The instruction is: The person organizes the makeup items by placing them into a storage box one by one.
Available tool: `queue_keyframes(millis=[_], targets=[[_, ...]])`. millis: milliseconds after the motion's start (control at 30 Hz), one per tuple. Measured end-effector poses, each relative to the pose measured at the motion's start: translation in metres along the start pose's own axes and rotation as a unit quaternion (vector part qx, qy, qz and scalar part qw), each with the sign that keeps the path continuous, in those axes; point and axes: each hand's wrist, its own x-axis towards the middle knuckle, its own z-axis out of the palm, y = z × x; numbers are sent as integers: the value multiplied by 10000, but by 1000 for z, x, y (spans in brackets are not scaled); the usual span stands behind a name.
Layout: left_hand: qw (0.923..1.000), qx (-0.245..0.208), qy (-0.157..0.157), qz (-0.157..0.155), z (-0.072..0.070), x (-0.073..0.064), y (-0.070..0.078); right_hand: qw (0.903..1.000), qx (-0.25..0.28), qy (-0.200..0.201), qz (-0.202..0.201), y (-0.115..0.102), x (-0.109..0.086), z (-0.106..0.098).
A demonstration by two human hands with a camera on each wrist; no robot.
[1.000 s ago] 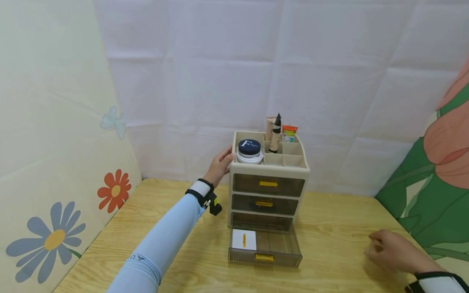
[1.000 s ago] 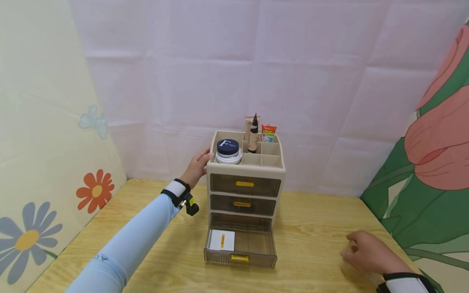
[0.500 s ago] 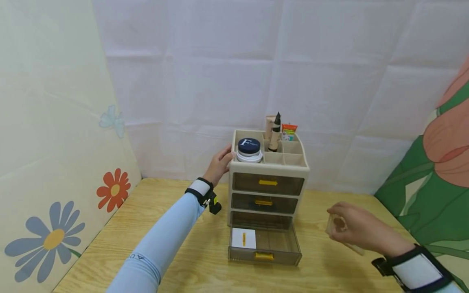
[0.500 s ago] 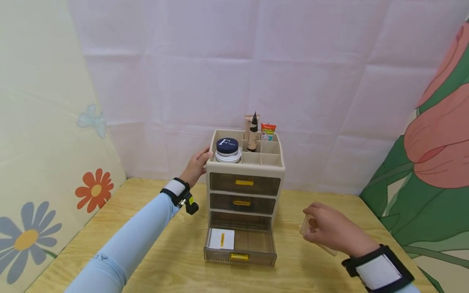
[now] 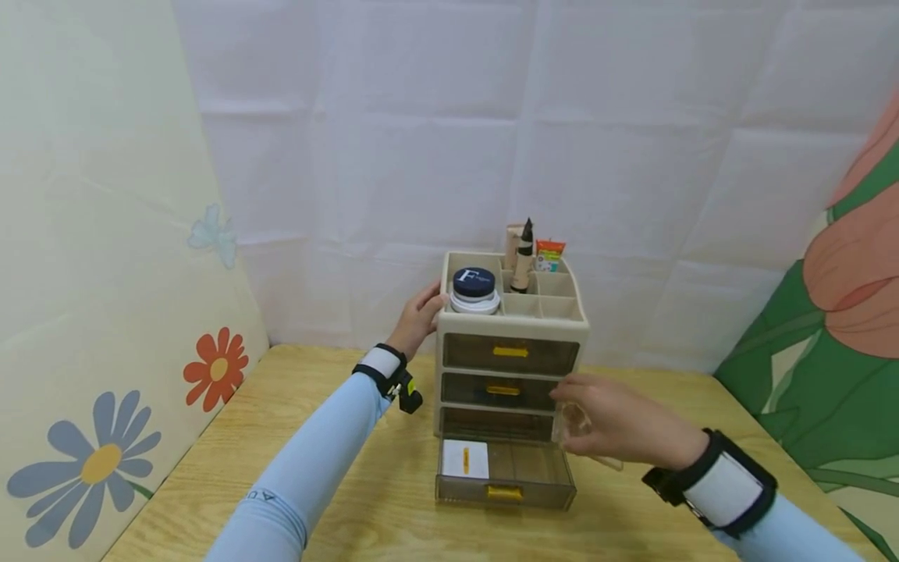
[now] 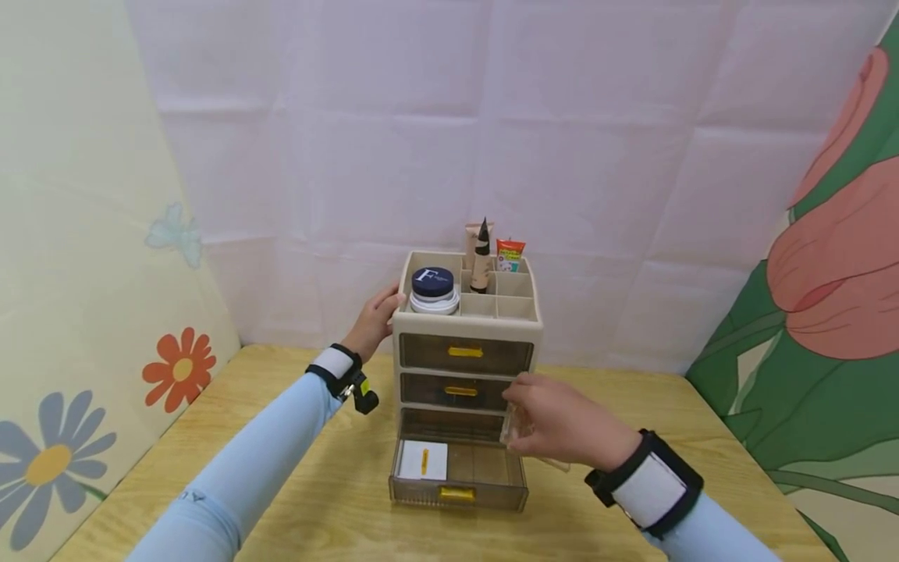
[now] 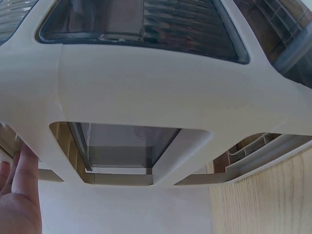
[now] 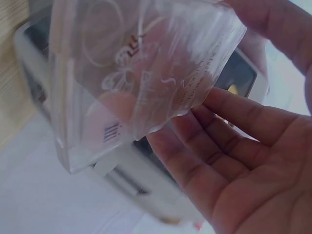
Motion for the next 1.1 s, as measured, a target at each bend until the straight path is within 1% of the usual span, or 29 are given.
queue_keyframes(millis=[67,167,267,367,500,667,867,1000,1100], targets=[[10000,-28,-6,5,-1,0,-2,9999,-27,-36,-101,-4,9,4],[10000,10,-39,-25,-3,0,-4,9990,99,-65,-428,-9,20,11],[10000,64,-34,-66,-4,0,-5,9966,216,-61,-789,-10,31,21],[9999,69,-3,-76,-4,-1,-4,9947,248,-140,-986,-7,41,31],[10000,61,8,-65,-2,0,-4,9939,318,-330,-999,-3,49,42],[9999,106,-5,-58,-1,0,-3,9933,429,-460,-968,4,56,54],[9999,114,-34,-98,-2,0,-3,9923,633,-668,-828,12,57,68],[9998,167,-55,-88,-2,1,-3,9926,584,-726,-785,17,58,75],[9998,169,-52,-83,-2,1,-2,9926,501,-735,-824,20,59,79]])
